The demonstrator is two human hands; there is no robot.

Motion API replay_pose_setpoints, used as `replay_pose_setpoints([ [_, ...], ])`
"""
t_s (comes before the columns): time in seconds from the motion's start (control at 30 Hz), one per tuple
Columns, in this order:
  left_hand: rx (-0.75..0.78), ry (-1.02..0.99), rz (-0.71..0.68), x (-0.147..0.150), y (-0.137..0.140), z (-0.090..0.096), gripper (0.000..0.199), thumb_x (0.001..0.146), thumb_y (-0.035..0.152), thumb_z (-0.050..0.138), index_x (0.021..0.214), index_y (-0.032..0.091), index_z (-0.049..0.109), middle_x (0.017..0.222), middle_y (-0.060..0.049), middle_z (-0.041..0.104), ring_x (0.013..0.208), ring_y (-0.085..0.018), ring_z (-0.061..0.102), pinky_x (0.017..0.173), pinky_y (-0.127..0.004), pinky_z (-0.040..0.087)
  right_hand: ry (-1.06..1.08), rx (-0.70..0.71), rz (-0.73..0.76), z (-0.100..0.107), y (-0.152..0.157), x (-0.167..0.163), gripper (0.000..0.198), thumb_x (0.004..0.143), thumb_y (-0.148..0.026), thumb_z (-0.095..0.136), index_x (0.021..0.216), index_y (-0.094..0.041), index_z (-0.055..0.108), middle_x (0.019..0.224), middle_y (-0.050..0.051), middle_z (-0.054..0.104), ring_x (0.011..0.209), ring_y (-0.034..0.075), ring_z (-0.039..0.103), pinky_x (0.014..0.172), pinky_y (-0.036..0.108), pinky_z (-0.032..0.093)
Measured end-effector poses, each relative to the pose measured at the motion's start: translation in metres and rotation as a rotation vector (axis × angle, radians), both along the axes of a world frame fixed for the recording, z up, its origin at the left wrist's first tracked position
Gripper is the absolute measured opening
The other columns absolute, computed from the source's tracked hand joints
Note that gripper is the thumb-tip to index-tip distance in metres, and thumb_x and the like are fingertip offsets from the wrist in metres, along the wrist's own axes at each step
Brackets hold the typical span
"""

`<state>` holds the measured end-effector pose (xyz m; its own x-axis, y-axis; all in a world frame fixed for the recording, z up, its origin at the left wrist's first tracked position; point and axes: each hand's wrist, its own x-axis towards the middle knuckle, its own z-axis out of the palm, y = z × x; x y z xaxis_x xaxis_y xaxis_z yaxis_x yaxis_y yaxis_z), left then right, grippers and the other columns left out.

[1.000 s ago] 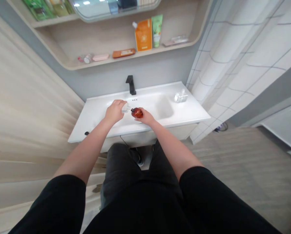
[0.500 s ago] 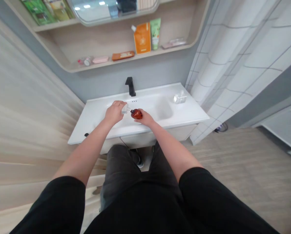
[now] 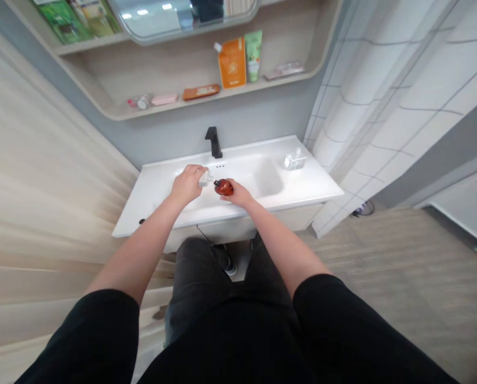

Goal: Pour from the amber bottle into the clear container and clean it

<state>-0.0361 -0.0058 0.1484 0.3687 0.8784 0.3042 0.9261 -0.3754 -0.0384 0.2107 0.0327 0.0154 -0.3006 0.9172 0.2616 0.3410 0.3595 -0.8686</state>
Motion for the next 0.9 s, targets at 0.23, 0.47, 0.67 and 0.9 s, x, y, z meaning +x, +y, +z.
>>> replay_pose_setpoints([
  [0.23,-0.001,0.022,-0.006,0.0001,-0.0007,0.0002,0.076,0.09,0.009,0.069,0.164,0.026,0.066,0.159,-0.014,0.07,0.156,-0.036,0.056,0.123,-0.05,0.061,0.009,-0.015,-0.008,0.0061,-0.004,0.0002,0.086,0.075,-0.034,0.103,0.153,-0.027,0.067,0.139,0.01,0.082,0.129,0.036,0.078,0.122,0.057,0.059],
  [0.47,-0.003,0.026,-0.021,0.0016,-0.0008,0.001,0.076,0.091,0.007,0.066,0.164,0.025,0.066,0.161,-0.013,0.069,0.157,-0.035,0.055,0.125,-0.049,0.06,0.01,-0.026,-0.002,0.0066,-0.004,0.0,0.087,0.075,-0.035,0.103,0.153,-0.027,0.066,0.138,0.009,0.082,0.127,0.036,0.079,0.121,0.056,0.059],
  [0.67,-0.016,0.029,-0.008,0.0043,-0.0023,0.0027,0.077,0.09,0.006,0.065,0.164,0.027,0.066,0.161,-0.013,0.069,0.158,-0.036,0.055,0.123,-0.05,0.061,0.015,-0.038,0.006,0.0031,-0.0015,-0.0003,0.085,0.075,-0.032,0.103,0.152,-0.026,0.066,0.142,0.01,0.081,0.129,0.035,0.078,0.122,0.054,0.058],
  [0.9,-0.022,0.044,-0.017,0.0058,-0.0025,0.003,0.079,0.09,0.008,0.067,0.166,0.028,0.064,0.161,-0.014,0.069,0.158,-0.038,0.055,0.122,-0.053,0.063,-0.009,-0.027,0.0,-0.0021,0.0019,-0.0001,0.087,0.077,-0.034,0.103,0.154,-0.026,0.065,0.144,0.011,0.08,0.13,0.036,0.078,0.122,0.054,0.058],
])
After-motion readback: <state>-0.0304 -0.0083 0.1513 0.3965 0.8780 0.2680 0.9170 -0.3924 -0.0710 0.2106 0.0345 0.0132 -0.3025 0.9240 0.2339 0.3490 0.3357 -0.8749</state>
